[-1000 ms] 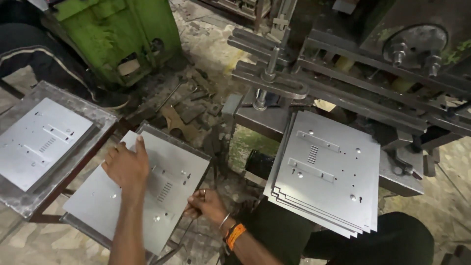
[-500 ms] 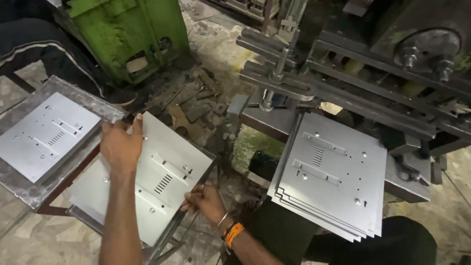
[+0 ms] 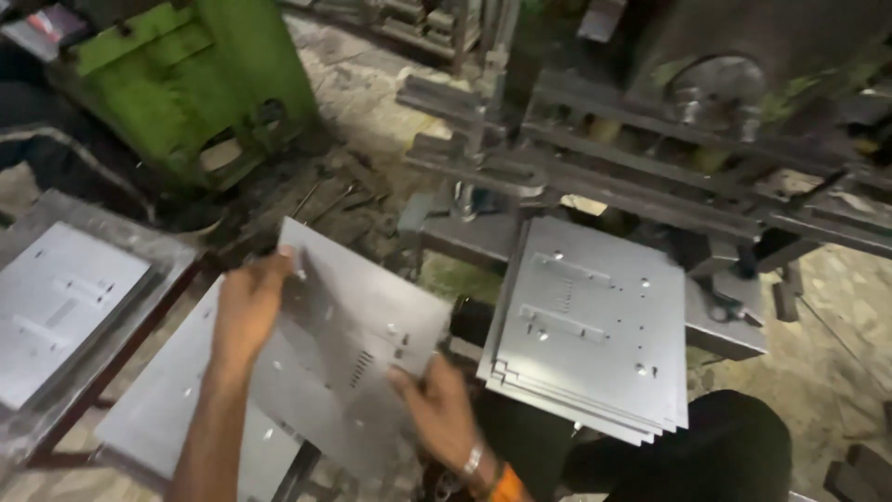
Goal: The person picks up rectangular metal sheets from a stack and places them into a press machine. They operate the machine to process the sheets and then remove them, stacking the finished pieces on a nearby table.
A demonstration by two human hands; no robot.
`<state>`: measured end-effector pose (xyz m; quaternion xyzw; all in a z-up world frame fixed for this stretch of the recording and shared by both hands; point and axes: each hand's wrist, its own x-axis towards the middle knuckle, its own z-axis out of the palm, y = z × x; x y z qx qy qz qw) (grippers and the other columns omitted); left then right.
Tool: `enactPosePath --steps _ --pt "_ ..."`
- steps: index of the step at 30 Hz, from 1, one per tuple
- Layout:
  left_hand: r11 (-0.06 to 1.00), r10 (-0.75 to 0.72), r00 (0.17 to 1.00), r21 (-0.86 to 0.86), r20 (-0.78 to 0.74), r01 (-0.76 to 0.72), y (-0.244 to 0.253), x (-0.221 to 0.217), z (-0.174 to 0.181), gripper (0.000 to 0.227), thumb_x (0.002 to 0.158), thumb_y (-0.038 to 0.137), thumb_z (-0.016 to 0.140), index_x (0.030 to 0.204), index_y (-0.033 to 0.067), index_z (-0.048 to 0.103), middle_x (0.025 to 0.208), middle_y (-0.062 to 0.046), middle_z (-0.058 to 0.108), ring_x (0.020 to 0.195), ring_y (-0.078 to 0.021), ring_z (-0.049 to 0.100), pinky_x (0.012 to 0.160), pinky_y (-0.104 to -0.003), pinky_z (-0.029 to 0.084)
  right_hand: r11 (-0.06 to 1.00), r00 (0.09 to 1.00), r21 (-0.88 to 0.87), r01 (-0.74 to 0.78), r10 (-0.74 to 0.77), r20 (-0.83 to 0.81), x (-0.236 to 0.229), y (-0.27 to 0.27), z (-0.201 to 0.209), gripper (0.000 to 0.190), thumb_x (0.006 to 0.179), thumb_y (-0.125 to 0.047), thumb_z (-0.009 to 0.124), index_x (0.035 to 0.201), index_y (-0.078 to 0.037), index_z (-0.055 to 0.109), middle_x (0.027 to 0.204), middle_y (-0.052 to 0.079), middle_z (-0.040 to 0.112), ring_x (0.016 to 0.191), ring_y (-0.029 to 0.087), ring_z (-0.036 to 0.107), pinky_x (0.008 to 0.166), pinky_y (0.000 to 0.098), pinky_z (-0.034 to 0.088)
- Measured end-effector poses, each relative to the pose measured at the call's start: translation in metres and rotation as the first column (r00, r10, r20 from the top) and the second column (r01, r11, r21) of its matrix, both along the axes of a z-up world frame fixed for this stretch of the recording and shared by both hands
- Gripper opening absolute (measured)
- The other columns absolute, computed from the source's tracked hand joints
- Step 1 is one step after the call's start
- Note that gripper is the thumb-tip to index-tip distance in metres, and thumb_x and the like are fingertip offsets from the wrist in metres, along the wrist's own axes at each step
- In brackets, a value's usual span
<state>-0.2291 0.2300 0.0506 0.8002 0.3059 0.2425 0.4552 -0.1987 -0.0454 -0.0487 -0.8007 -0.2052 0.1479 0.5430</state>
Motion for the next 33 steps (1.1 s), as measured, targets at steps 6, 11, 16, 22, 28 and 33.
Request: enactPosePath --steps 6,11,16,22,28,33 --pt "0.721 -0.239 0.952 -0.622 0.190 0.306 -0.022 0.067 -0.032 0.071 0.101 0.061 0.049 0.131 0.0010 0.073 0.113 -0.010 0.068 0.103 -0.0226 0.057 0.092 -0.036 0.043 0.871 0.900 0.285 0.399 -0.312 -0.305 0.070 -0.092 0.132 0.023 0.088 -0.014 0.069 0.109 -0.004 0.070 0.079 0.008 0.076 0.060 0.014 0.065 0.052 0.0264 0.052" --pt "0.048 -0.287 0.872 -0.903 0.396 0.426 -0.147 0.085 -0.033 0.064 0.090 0.054 0.061 0.126 0.0022 0.071 0.113 -0.012 0.074 0.104 -0.0289 0.064 0.093 -0.044 0.051 0.795 0.815 0.245 0.555 -0.460 -0.354 0.134 -0.188 0.115 0.026 0.097 -0.025 0.065 0.104 -0.001 0.072 0.083 0.012 0.072 0.064 0.018 0.063 0.061 0.0276 0.051" --pt "0.177 -0.421 0.900 -0.963 0.113 0.204 -0.231 0.119 -0.018 0.053 0.080 0.031 0.076 0.128 0.0110 0.063 0.116 -0.010 0.075 0.109 -0.0267 0.071 0.096 -0.046 0.056 0.745 0.774 0.225 0.628 -0.567 -0.280 0.195 -0.265 0.070 0.036 0.107 -0.034 0.066 0.103 0.002 0.066 0.090 0.002 0.063 0.076 0.013 0.055 0.068 0.0289 0.047" --pt "0.348 -0.465 0.829 -0.797 0.310 0.493 -0.249 0.169 0.012 0.047 0.077 0.024 0.080 0.119 0.0029 0.071 0.105 -0.010 0.077 0.096 -0.0246 0.073 0.083 -0.038 0.058 0.825 0.854 0.253 0.505 -0.436 -0.283 0.237 -0.276 0.101 0.022 0.096 -0.022 0.063 0.108 -0.006 0.072 0.092 0.001 0.067 0.073 0.011 0.053 0.065 0.0274 0.040" --pt "0.259 -0.360 0.849 -0.832 0.388 0.490 -0.246 0.205 -0.005 0.034 0.080 0.023 0.082 0.106 0.0028 0.071 0.091 -0.007 0.071 0.080 -0.0209 0.068 0.069 -0.036 0.055 0.856 0.905 0.310 0.413 -0.424 -0.035 0.290 -0.302 0.050 0.022 0.101 -0.018 0.072 0.096 0.002 0.065 0.090 0.001 0.061 0.079 0.011 0.054 0.072 0.0290 0.044" --pt "0.235 -0.370 0.831 -0.823 0.416 0.517 -0.239 0.209 -0.011 0.036 0.084 0.027 0.081 0.108 0.0002 0.072 0.093 -0.008 0.071 0.081 -0.0215 0.068 0.069 -0.038 0.056 0.855 0.895 0.281 0.436 -0.446 -0.032 0.311 -0.321 0.000 0.042 0.109 -0.020 0.076 0.085 0.007 0.054 0.086 0.001 0.054 0.082 0.012 0.046 0.075 0.0301 0.038"
